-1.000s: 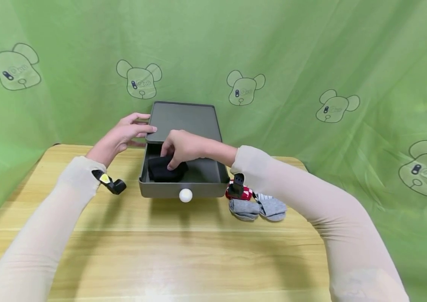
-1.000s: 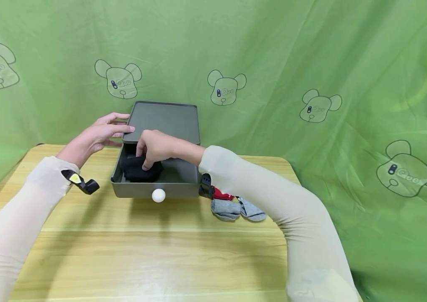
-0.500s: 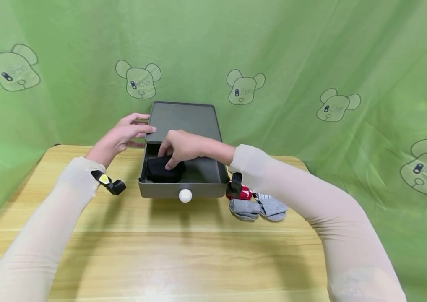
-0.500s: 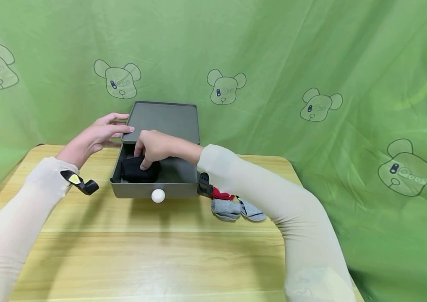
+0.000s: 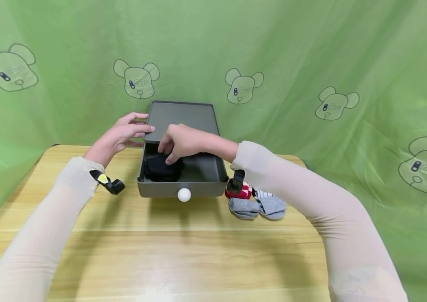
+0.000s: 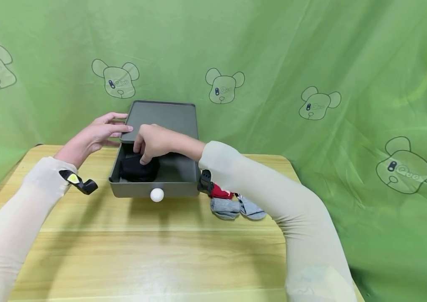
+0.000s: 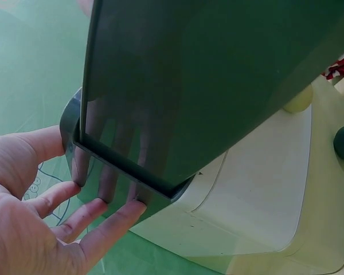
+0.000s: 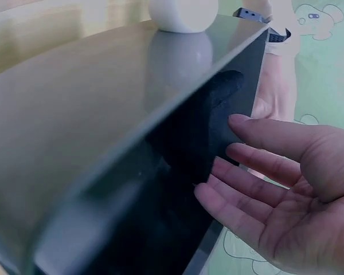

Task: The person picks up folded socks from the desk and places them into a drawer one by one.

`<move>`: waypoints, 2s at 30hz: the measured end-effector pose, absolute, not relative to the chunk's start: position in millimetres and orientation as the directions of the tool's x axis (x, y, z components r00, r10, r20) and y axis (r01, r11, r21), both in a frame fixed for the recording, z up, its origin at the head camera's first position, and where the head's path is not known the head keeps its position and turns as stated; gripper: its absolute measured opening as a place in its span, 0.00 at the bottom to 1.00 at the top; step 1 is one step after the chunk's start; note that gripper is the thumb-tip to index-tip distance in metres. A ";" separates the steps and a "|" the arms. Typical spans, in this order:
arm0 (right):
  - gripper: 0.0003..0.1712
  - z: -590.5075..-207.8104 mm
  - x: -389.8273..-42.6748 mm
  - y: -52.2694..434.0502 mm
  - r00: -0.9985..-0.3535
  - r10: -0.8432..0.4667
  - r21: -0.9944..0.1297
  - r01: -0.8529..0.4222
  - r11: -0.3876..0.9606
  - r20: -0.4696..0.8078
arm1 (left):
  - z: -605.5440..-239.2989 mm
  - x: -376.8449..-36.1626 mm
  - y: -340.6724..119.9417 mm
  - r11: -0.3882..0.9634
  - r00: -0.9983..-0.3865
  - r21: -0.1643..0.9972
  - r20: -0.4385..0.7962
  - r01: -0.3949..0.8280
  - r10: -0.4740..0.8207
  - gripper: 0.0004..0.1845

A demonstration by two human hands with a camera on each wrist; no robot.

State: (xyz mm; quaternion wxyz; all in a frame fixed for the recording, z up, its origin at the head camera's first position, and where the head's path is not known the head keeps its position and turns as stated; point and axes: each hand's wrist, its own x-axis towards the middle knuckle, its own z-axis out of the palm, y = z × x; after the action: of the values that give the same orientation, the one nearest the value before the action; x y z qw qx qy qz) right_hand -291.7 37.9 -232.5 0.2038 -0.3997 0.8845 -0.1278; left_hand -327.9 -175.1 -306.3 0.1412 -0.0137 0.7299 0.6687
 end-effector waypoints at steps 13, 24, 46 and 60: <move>0.22 -222.6 -293.4 45.6 -0.606 -0.762 -0.451 -0.627 0.635 -0.229 | -307.5 -328.9 -176.5 0.093 -0.963 0.974 -0.219 -0.206 0.159 0.41; 0.17 -207.2 -299.7 102.6 -0.654 -0.726 -0.512 -0.557 0.653 -0.214 | -305.9 -326.8 -172.7 0.109 -0.957 0.971 -0.228 -0.211 0.181 0.41; 0.21 -271.6 -372.4 305.2 -0.873 -0.381 -0.479 -0.205 0.853 -0.305 | -305.9 -325.2 -171.1 0.112 -0.956 0.970 -0.233 -0.215 0.176 0.40; 0.28 -345.6 -395.2 340.2 -0.812 -0.317 -0.427 -0.094 0.900 -0.490 | -306.6 -325.0 -169.7 0.113 -0.957 0.969 -0.235 -0.218 0.168 0.40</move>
State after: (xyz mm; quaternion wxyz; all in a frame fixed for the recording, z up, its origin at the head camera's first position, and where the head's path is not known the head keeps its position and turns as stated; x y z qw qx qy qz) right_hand -395.2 340.2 -345.6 0.2859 -0.1103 0.9317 -0.1951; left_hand -325.0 -169.7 -306.6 0.1450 -0.0168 0.7319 0.6656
